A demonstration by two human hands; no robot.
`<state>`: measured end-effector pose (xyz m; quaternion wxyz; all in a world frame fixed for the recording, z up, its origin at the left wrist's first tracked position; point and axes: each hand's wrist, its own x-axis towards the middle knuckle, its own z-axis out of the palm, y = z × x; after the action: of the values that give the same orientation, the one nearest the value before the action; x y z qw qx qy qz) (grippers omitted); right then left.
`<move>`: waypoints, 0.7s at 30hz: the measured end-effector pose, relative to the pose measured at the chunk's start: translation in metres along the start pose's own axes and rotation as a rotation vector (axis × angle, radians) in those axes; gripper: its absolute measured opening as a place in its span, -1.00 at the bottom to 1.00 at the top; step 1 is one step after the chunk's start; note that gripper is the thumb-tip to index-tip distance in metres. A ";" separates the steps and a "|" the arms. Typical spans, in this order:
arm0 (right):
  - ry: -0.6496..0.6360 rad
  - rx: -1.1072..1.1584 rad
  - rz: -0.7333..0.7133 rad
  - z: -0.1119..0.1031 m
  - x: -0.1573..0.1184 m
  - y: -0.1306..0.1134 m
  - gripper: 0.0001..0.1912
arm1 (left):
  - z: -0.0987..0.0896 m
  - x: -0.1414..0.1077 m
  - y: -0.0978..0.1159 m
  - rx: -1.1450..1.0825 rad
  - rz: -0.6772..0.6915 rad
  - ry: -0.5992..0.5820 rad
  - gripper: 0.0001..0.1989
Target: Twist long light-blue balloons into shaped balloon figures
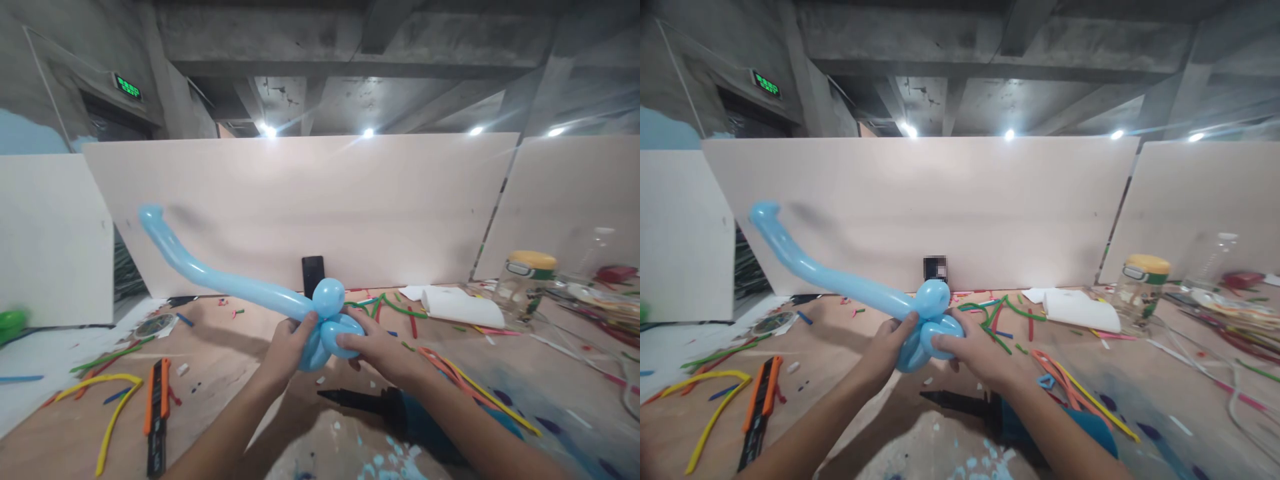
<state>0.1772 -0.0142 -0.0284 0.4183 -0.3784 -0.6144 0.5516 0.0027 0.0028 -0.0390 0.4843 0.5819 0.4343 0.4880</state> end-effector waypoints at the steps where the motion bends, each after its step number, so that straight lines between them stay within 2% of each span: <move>1: -0.011 -0.010 -0.006 -0.004 0.000 0.000 -0.66 | -0.001 0.000 0.001 -0.008 -0.005 -0.020 -0.46; 7: -0.059 -0.142 0.026 -0.020 -0.002 -0.006 -0.56 | -0.006 0.001 0.002 -0.076 -0.069 -0.155 -0.55; 13: -0.097 -0.247 -0.111 -0.021 -0.006 -0.020 -0.51 | -0.007 -0.006 0.010 -0.237 -0.247 -0.295 -0.56; 17: -0.039 -0.398 -0.150 -0.020 -0.006 -0.014 -0.48 | -0.008 -0.006 0.009 -0.309 -0.365 -0.369 -0.58; 21: -0.038 -0.458 -0.145 -0.018 -0.004 -0.008 -0.50 | -0.007 -0.005 0.006 -0.310 -0.346 -0.358 -0.58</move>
<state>0.1955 -0.0124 -0.0205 0.3485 -0.4079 -0.7567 0.3737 -0.0052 -0.0014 -0.0337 0.7124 0.4951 0.3551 0.3482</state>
